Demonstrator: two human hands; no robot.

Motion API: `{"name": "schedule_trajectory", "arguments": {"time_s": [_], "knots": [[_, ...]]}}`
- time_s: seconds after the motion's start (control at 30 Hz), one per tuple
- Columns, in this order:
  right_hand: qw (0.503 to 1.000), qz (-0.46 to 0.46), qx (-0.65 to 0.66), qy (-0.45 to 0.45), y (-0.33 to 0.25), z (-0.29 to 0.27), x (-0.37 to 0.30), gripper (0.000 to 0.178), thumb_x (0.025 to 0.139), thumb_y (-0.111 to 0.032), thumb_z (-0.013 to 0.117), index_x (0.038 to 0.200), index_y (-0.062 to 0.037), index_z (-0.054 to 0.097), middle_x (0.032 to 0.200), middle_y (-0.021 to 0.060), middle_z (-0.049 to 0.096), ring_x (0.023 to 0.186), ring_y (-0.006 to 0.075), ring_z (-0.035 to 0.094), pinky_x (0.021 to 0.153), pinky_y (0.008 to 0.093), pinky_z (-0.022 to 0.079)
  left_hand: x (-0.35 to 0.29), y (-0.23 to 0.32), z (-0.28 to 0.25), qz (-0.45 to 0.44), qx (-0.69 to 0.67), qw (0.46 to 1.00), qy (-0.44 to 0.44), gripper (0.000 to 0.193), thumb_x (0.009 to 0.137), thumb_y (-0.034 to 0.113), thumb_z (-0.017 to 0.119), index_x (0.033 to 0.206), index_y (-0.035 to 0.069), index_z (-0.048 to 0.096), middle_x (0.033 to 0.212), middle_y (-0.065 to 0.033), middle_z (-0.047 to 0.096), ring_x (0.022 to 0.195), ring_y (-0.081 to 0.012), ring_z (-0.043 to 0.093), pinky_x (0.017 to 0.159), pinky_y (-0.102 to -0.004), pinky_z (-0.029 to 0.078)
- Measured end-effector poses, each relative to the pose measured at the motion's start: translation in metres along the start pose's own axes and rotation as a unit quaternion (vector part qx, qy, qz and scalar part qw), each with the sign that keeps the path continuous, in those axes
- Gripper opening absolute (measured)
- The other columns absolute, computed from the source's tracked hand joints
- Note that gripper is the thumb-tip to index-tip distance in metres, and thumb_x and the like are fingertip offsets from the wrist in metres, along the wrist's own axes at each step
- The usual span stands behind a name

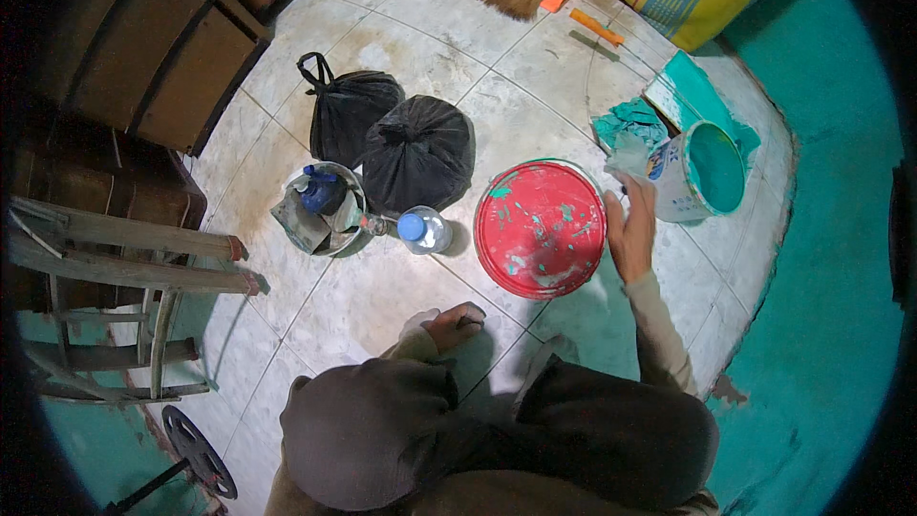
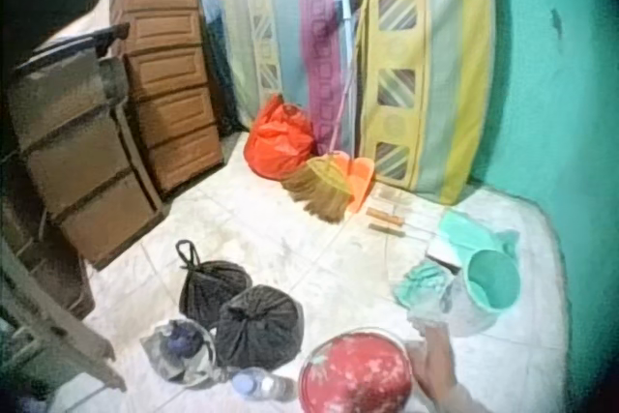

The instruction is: The person sits on the floor and prepares green paint by opening a bucket, adding water from a bottle, and mixing with a brush. They also handle a cloth and a spray bottle during the process.

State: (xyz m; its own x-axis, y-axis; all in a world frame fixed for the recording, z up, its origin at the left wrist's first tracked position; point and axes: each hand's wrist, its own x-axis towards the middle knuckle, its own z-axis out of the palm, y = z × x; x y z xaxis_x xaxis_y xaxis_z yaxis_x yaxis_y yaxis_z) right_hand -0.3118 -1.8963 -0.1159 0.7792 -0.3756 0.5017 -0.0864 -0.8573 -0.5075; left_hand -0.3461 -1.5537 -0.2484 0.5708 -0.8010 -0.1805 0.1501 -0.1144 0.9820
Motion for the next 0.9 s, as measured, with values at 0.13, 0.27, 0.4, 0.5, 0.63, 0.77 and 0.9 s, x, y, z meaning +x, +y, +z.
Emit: {"name": "schedule_trajectory", "arguments": {"time_s": [0.13,0.27,0.4,0.5,0.63,0.77,0.9], "knots": [[0.971,-0.168,0.052,-0.164,-0.067,-0.042,-0.030,0.020,0.081,-0.018,0.062,0.097,-0.0053,0.059,0.096,0.0132,0.058,0.088,0.0285,0.055,0.072,0.0404,0.042,0.004,-0.005,-0.002,-0.023,-0.011,1.000,-0.002,0.017,0.088,0.011,0.057,0.103,0.003,0.055,0.088,-0.0006,0.054,0.081,-0.0098,0.049,0.075,-0.0259,0.042],[0.933,-0.276,-0.031,-0.227,-0.085,-0.031,-0.055,0.021,0.072,-0.018,0.063,0.089,-0.0069,0.057,0.090,0.0086,0.059,0.079,0.0242,0.055,0.067,0.0399,0.042,0.001,-0.009,-0.005,-0.109,-0.069,0.992,-0.002,0.023,0.091,0.020,0.056,0.105,0.002,0.055,0.094,-0.0018,0.055,0.086,-0.0116,0.050,0.080,-0.0282,0.042],[0.917,-0.285,-0.080,-0.267,-0.086,-0.029,-0.065,0.022,0.070,-0.019,0.061,0.088,-0.0071,0.058,0.088,0.0099,0.059,0.077,0.0253,0.054,0.069,0.0406,0.043,0.003,-0.012,-0.005,-0.128,-0.111,0.986,0.001,0.030,0.091,0.027,0.056,0.106,0.001,0.055,0.097,-0.0022,0.055,0.087,-0.0113,0.049,0.081,-0.0279,0.040],[0.928,-0.233,-0.036,-0.289,-0.087,-0.032,-0.058,0.024,0.072,-0.021,0.064,0.091,-0.0069,0.058,0.089,0.0109,0.059,0.078,0.0261,0.056,0.070,0.0411,0.045,0.001,-0.019,-0.006,-0.132,-0.128,0.983,0.019,0.031,0.090,0.027,0.058,0.106,0.001,0.055,0.097,-0.0014,0.054,0.085,-0.0103,0.048,0.080,-0.0273,0.041],[0.967,-0.104,0.143,-0.183,-0.096,-0.069,-0.024,0.025,0.073,-0.017,0.073,0.089,-0.0059,0.057,0.087,0.0085,0.057,0.074,0.0233,0.058,0.065,0.0347,0.048,0.006,-0.008,-0.005,-0.109,-0.161,0.980,0.030,0.026,0.090,0.015,0.058,0.111,0.001,0.052,0.098,-0.0026,0.056,0.091,-0.0111,0.051,0.085,-0.0259,0.040],[0.930,0.149,0.310,-0.130,-0.080,-0.107,0.016,0.014,0.082,-0.008,0.066,0.089,-0.0044,0.054,0.084,-0.0001,0.050,0.073,0.0084,0.049,0.062,0.0228,0.041,0.012,0.045,-0.018,-0.105,-0.083,0.990,0.045,0.024,0.090,0.015,0.059,0.109,0.003,0.052,0.096,-0.0011,0.054,0.090,-0.0102,0.050,0.083,-0.0261,0.040],[0.900,0.208,0.380,-0.059,-0.049,-0.120,0.014,0.014,0.085,-0.011,0.064,0.091,-0.0027,0.055,0.085,-0.0012,0.052,0.072,0.0066,0.049,0.062,0.0212,0.040,0.035,0.103,-0.020,-0.050,-0.096,0.988,0.109,0.024,0.091,0.018,0.059,0.108,0.004,0.050,0.094,-0.0036,0.055,0.084,-0.0128,0.054,0.077,-0.0291,0.045]]}}
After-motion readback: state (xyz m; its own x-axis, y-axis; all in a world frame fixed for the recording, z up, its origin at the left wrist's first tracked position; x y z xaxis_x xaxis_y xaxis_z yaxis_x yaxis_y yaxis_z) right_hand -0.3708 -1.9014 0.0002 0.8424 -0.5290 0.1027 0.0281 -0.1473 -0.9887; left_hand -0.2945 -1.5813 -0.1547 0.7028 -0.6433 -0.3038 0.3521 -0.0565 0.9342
